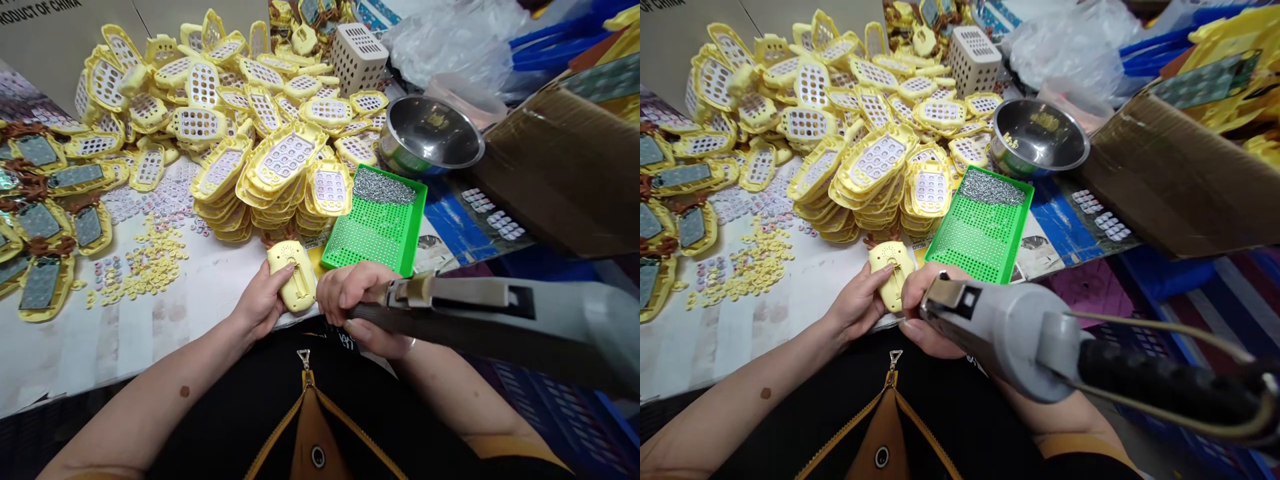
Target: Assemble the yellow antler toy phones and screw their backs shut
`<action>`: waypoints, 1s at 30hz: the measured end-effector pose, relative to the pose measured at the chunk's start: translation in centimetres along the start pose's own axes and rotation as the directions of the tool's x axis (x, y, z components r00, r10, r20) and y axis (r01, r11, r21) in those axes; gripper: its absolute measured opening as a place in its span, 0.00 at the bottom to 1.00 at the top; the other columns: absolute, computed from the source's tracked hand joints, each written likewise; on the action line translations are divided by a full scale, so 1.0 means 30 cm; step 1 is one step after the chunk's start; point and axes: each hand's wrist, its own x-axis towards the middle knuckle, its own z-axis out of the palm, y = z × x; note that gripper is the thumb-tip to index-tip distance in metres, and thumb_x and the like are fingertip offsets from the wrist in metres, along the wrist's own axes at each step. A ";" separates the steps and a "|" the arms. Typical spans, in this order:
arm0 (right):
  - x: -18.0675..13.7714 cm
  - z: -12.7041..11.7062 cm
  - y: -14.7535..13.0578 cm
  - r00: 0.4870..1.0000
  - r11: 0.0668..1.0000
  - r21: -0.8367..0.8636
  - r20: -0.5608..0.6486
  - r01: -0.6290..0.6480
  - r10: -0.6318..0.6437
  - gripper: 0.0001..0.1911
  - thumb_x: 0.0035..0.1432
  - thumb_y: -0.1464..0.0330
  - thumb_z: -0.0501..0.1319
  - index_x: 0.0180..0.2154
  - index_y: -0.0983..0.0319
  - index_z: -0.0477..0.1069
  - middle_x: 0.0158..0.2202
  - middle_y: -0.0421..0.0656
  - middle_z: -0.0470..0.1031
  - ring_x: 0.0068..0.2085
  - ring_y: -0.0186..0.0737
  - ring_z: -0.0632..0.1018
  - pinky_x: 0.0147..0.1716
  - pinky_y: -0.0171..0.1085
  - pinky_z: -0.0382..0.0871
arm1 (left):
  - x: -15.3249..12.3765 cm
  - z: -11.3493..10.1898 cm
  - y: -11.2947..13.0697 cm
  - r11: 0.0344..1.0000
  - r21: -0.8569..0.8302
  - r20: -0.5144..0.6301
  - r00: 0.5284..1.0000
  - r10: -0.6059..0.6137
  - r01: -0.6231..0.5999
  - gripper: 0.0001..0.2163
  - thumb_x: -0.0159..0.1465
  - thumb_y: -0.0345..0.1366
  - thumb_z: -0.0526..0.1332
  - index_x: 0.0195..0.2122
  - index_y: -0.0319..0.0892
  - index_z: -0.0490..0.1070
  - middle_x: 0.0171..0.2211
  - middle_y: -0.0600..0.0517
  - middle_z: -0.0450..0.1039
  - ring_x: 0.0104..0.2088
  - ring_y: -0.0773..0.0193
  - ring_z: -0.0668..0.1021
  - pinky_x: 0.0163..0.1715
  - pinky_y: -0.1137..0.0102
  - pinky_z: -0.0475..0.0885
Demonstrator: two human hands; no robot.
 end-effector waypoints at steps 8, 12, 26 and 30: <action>0.083 -0.076 -0.099 0.959 0.974 -0.053 -0.174 0.218 -0.224 0.12 0.56 0.66 0.62 0.45 0.57 0.71 0.20 0.34 0.65 0.20 0.33 0.69 0.22 0.37 0.68 | 0.008 0.003 0.010 1.000 -0.011 -0.056 0.998 -0.026 0.026 0.16 0.63 0.32 0.61 0.52 0.46 0.64 0.44 0.48 0.77 0.39 0.59 0.81 0.38 0.59 0.80; 0.069 -0.139 -0.039 0.946 0.978 -0.178 -0.285 0.109 -0.157 0.11 0.57 0.63 0.63 0.43 0.54 0.70 0.21 0.34 0.66 0.20 0.35 0.69 0.21 0.38 0.68 | 0.009 -0.005 0.015 0.999 -0.003 -0.045 0.998 -0.038 0.038 0.16 0.63 0.32 0.62 0.52 0.46 0.65 0.44 0.49 0.77 0.38 0.61 0.81 0.36 0.64 0.80; 0.040 -0.162 0.035 0.950 0.982 -0.188 -0.300 0.024 -0.081 0.15 0.57 0.63 0.63 0.47 0.52 0.68 0.24 0.35 0.68 0.22 0.37 0.69 0.24 0.41 0.67 | 0.009 0.009 0.041 0.997 0.003 -0.079 0.994 -0.081 0.081 0.17 0.63 0.30 0.61 0.54 0.45 0.66 0.50 0.45 0.76 0.43 0.57 0.81 0.40 0.61 0.81; 0.029 -0.169 0.045 0.955 0.981 -0.196 -0.289 0.008 -0.065 0.15 0.57 0.63 0.63 0.47 0.52 0.67 0.24 0.35 0.68 0.23 0.38 0.69 0.25 0.42 0.66 | 0.009 0.013 0.043 0.996 -0.013 -0.073 0.993 -0.088 0.088 0.19 0.64 0.30 0.60 0.57 0.46 0.64 0.51 0.46 0.76 0.44 0.57 0.81 0.41 0.60 0.81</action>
